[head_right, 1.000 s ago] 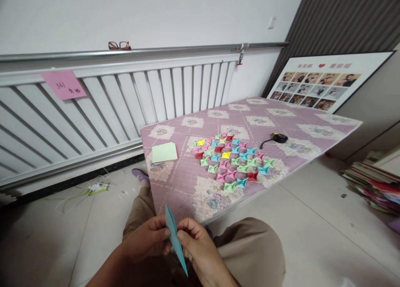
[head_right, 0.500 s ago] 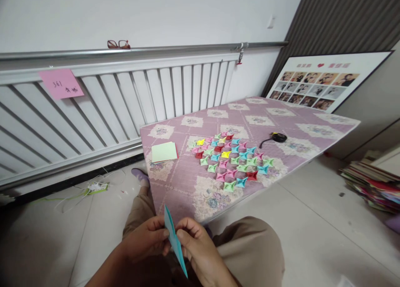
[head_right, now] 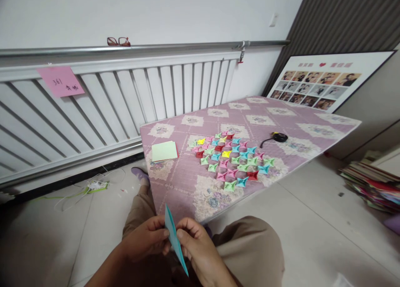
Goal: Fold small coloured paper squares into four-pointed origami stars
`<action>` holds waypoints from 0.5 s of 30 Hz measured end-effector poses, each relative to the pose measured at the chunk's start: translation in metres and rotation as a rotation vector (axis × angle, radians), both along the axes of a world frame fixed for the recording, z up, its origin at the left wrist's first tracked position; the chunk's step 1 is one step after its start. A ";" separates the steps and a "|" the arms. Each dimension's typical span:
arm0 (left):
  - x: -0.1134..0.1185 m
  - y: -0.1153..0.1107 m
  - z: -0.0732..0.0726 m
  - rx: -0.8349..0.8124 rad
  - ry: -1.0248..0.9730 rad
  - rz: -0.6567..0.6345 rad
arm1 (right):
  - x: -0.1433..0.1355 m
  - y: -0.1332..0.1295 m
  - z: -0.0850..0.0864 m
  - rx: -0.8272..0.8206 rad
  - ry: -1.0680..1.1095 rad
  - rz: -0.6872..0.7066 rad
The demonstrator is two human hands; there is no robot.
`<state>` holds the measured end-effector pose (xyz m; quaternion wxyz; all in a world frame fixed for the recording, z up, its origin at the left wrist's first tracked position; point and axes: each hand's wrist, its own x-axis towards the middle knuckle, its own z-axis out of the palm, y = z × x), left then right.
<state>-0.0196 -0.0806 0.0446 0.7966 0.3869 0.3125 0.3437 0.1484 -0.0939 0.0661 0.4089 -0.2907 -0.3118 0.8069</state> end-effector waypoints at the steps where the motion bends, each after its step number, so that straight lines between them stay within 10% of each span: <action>1: 0.000 0.000 0.000 -0.007 -0.015 0.004 | 0.000 0.000 0.000 0.000 0.002 -0.001; 15: -0.001 0.000 -0.002 -0.012 -0.051 0.001 | -0.001 -0.001 0.004 -0.009 -0.042 -0.007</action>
